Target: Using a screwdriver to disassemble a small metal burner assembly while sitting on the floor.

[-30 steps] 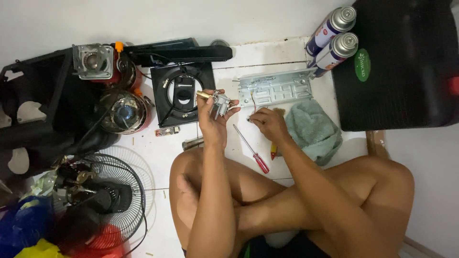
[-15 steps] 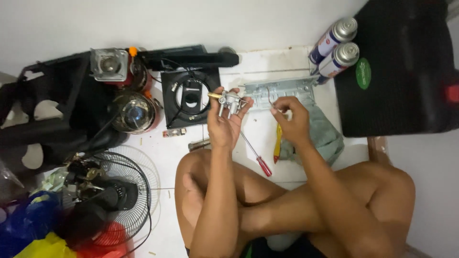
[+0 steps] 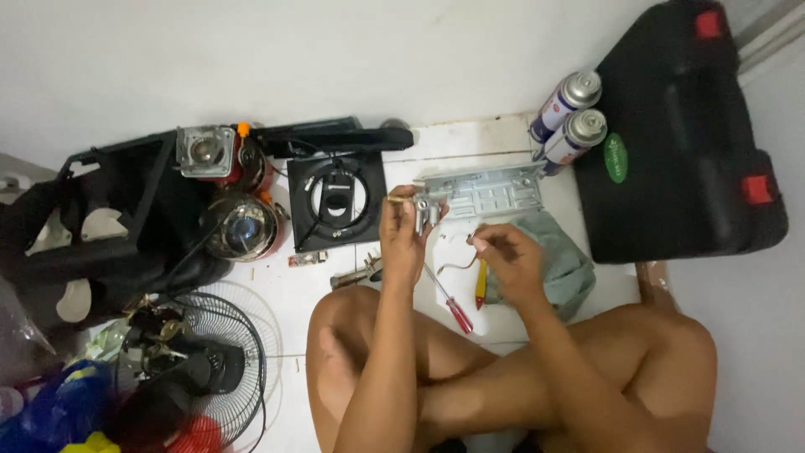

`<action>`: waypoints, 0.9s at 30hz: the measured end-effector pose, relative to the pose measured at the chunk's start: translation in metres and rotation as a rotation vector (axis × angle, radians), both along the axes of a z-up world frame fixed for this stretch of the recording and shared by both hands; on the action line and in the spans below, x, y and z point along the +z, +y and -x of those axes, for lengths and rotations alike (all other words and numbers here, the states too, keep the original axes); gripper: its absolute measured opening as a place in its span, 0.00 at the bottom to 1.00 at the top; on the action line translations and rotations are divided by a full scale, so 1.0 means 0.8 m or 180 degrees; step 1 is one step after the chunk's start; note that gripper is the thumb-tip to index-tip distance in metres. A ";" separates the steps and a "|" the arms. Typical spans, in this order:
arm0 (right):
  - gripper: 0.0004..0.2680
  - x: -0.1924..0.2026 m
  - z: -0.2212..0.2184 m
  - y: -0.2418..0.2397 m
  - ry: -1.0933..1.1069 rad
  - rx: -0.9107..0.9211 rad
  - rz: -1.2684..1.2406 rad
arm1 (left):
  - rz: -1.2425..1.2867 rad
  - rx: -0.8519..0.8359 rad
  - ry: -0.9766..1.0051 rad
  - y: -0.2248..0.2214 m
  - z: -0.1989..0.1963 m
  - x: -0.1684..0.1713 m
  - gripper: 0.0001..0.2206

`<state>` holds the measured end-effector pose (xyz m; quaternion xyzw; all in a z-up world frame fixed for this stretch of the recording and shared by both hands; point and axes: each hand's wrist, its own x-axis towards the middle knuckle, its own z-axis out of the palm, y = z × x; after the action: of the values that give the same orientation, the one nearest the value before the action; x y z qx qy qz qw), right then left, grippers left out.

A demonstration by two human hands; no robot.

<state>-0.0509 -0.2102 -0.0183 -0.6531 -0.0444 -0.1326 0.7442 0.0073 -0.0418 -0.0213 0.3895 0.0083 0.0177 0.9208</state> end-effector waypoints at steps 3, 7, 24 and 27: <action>0.02 -0.010 -0.004 0.000 0.0043 0.0099 -0.0079 | -0.0487 0.0117 0.0083 0.000 0.001 -0.002 0.16; 0.03 0.004 -0.005 0.001 0.0085 0.0090 -0.0145 | -0.0669 0.0124 0.0274 -0.004 -0.002 -0.015 0.18; 0.02 -0.008 -0.007 -0.021 0.0011 -0.0310 0.0115 | -0.0915 -0.1076 -0.0413 0.008 0.005 0.017 0.33; 0.03 0.029 -0.003 -0.016 -0.0229 -0.0502 0.0350 | -0.1082 -0.0868 -0.0379 0.001 0.008 0.010 0.38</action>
<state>-0.0487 -0.2234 0.0045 -0.6893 -0.0267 -0.2115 0.6924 0.0010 -0.0410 -0.0135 0.5348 -0.1019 -0.0828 0.8347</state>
